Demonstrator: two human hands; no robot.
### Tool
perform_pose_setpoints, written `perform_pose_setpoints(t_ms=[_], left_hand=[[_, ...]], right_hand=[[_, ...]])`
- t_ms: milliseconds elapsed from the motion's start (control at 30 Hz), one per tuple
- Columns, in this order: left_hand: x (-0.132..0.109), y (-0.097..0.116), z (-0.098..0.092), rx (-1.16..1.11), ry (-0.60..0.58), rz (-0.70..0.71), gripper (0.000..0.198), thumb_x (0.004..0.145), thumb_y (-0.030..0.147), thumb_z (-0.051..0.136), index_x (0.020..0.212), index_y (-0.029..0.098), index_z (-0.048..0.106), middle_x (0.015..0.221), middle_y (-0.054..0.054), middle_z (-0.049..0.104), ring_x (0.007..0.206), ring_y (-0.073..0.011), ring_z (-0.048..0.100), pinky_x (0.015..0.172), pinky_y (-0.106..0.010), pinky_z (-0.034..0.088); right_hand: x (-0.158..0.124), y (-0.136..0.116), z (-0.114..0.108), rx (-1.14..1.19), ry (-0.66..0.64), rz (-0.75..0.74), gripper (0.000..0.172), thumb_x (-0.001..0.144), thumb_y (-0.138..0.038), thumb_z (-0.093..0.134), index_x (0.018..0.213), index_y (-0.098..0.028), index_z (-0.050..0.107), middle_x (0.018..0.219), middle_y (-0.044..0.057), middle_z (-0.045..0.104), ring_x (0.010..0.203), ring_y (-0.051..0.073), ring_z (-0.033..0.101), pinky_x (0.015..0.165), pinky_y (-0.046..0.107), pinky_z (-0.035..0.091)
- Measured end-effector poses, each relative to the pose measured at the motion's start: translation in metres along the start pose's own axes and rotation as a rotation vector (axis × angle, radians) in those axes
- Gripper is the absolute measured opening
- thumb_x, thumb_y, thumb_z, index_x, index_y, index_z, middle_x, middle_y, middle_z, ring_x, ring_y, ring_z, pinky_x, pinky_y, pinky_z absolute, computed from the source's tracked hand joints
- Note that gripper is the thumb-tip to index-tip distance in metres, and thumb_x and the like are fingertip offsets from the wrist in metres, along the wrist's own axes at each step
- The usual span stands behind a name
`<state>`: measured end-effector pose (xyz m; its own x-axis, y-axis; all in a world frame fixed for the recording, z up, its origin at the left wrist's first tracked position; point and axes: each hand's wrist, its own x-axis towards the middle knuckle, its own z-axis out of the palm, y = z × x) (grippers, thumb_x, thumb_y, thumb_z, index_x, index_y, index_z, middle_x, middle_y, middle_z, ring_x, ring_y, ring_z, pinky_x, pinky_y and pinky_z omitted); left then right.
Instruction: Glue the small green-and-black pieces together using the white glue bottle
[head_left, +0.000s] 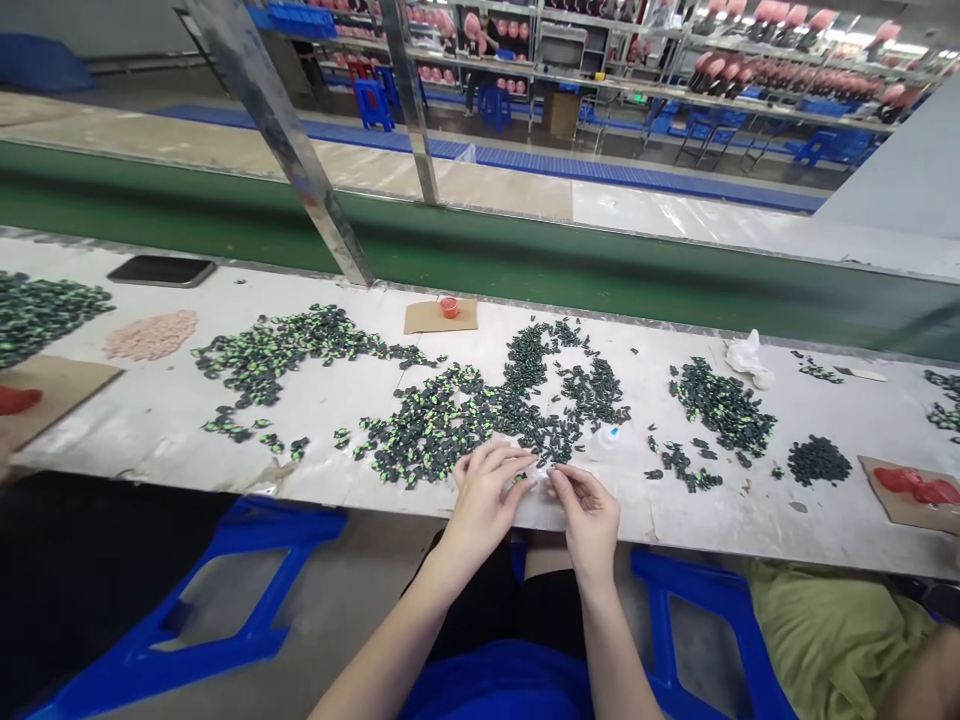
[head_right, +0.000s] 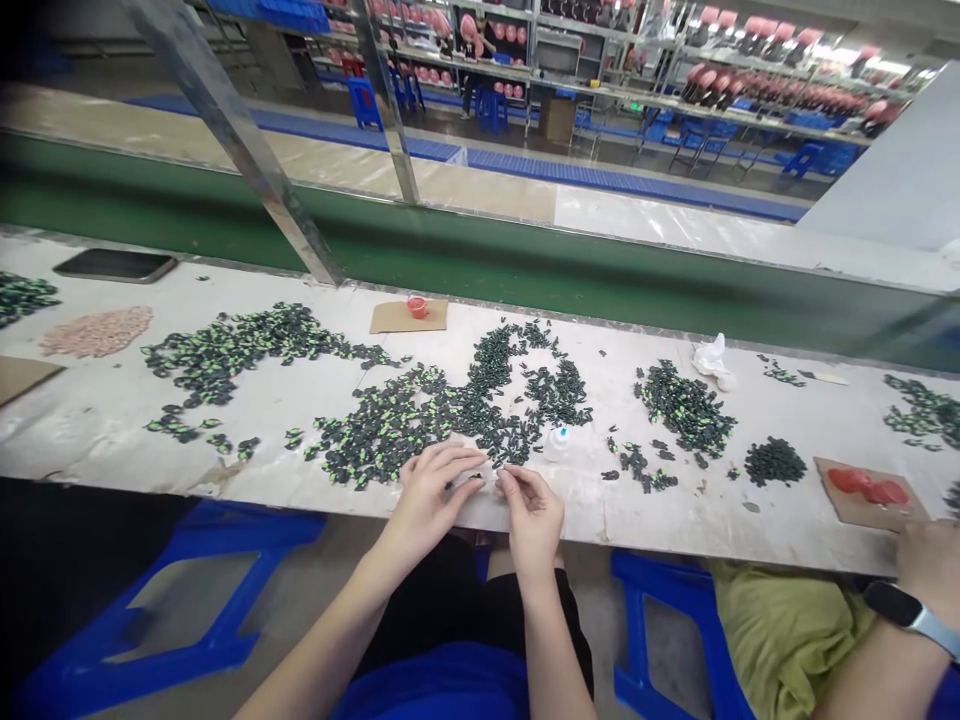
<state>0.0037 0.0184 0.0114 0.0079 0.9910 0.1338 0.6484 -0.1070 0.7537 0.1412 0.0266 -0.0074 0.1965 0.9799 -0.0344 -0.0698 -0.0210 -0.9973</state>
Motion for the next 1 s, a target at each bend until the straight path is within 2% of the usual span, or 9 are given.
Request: perform_pose_setpoints(t_ms=[100, 267, 367, 500, 667, 767, 900, 1000], left_hand=[[-0.005, -0.008, 0.002, 0.161, 0.047, -0.016, 0.020, 0.083, 0.017, 0.061, 0.099, 0.026, 0.069, 0.113, -0.007, 0.067, 0.119, -0.0297, 0.046, 0.099, -0.053, 0.027], [-0.004, -0.012, 0.008, 0.255, 0.032, 0.005, 0.018, 0.084, 0.013, 0.056, 0.086, 0.025, 0.070, 0.111, -0.007, 0.067, 0.120, -0.0307, 0.045, 0.095, -0.052, 0.030], [-0.001, -0.010, 0.009, 0.232, 0.027, 0.016, 0.021, 0.084, 0.011, 0.054, 0.086, 0.026, 0.068, 0.110, -0.006, 0.068, 0.119, -0.0297, 0.046, 0.094, -0.049, 0.031], [0.000, -0.006, 0.007, 0.171, -0.013, 0.007, 0.021, 0.088, 0.011, 0.049, 0.088, 0.025, 0.065, 0.099, -0.003, 0.072, 0.114, -0.0261, 0.051, 0.093, -0.045, 0.030], [0.000, -0.001, 0.003, 0.105, -0.072, -0.019, 0.020, 0.088, 0.011, 0.049, 0.089, 0.024, 0.064, 0.095, -0.002, 0.072, 0.107, -0.0226, 0.056, 0.093, -0.042, 0.028], [0.001, 0.000, 0.000, 0.065, -0.086, -0.054, 0.020, 0.087, 0.011, 0.049, 0.089, 0.023, 0.064, 0.096, -0.002, 0.071, 0.104, -0.0215, 0.057, 0.092, -0.040, 0.030], [0.000, 0.002, -0.004, 0.028, -0.079, -0.030, 0.021, 0.085, 0.010, 0.050, 0.088, 0.024, 0.065, 0.096, -0.002, 0.071, 0.101, -0.0210, 0.058, 0.091, -0.039, 0.031], [-0.003, 0.005, -0.005, 0.052, -0.001, 0.028, 0.022, 0.084, 0.007, 0.051, 0.086, 0.024, 0.065, 0.090, -0.001, 0.072, 0.098, -0.0208, 0.059, 0.089, -0.038, 0.030]], right_hand=[[0.001, 0.003, -0.005, -0.051, -0.044, 0.021, 0.029, 0.072, -0.042, 0.070, 0.085, -0.017, 0.073, 0.081, 0.007, 0.075, 0.068, 0.019, 0.070, 0.068, 0.035, 0.060], [-0.001, 0.007, -0.004, -0.090, -0.102, 0.094, 0.036, 0.068, -0.042, 0.073, 0.092, -0.016, 0.071, 0.071, 0.005, 0.073, 0.059, 0.019, 0.069, 0.062, 0.034, 0.060], [-0.001, 0.005, -0.004, -0.180, -0.116, 0.071, 0.028, 0.071, -0.042, 0.070, 0.083, -0.017, 0.072, 0.076, 0.007, 0.074, 0.067, 0.021, 0.071, 0.067, 0.036, 0.060], [-0.001, 0.002, -0.004, -0.250, -0.147, -0.028, 0.022, 0.076, -0.039, 0.066, 0.082, -0.019, 0.073, 0.085, 0.007, 0.075, 0.078, 0.023, 0.072, 0.075, 0.037, 0.059], [-0.001, 0.001, -0.002, -0.165, -0.175, 0.045, 0.027, 0.073, -0.043, 0.068, 0.082, -0.018, 0.074, 0.079, 0.007, 0.075, 0.069, 0.023, 0.072, 0.069, 0.037, 0.060], [-0.001, -0.003, -0.002, -0.125, -0.193, 0.066, 0.025, 0.071, -0.040, 0.070, 0.080, -0.018, 0.074, 0.078, 0.007, 0.075, 0.073, 0.023, 0.072, 0.072, 0.037, 0.060], [0.000, -0.012, -0.002, -0.092, -0.211, -0.016, 0.016, 0.071, -0.034, 0.072, 0.074, -0.018, 0.074, 0.077, 0.006, 0.074, 0.074, 0.021, 0.071, 0.070, 0.033, 0.059], [0.000, -0.017, -0.002, -0.073, -0.220, -0.066, 0.011, 0.071, -0.030, 0.071, 0.070, -0.019, 0.074, 0.074, 0.005, 0.072, 0.070, 0.019, 0.070, 0.065, 0.030, 0.058]])
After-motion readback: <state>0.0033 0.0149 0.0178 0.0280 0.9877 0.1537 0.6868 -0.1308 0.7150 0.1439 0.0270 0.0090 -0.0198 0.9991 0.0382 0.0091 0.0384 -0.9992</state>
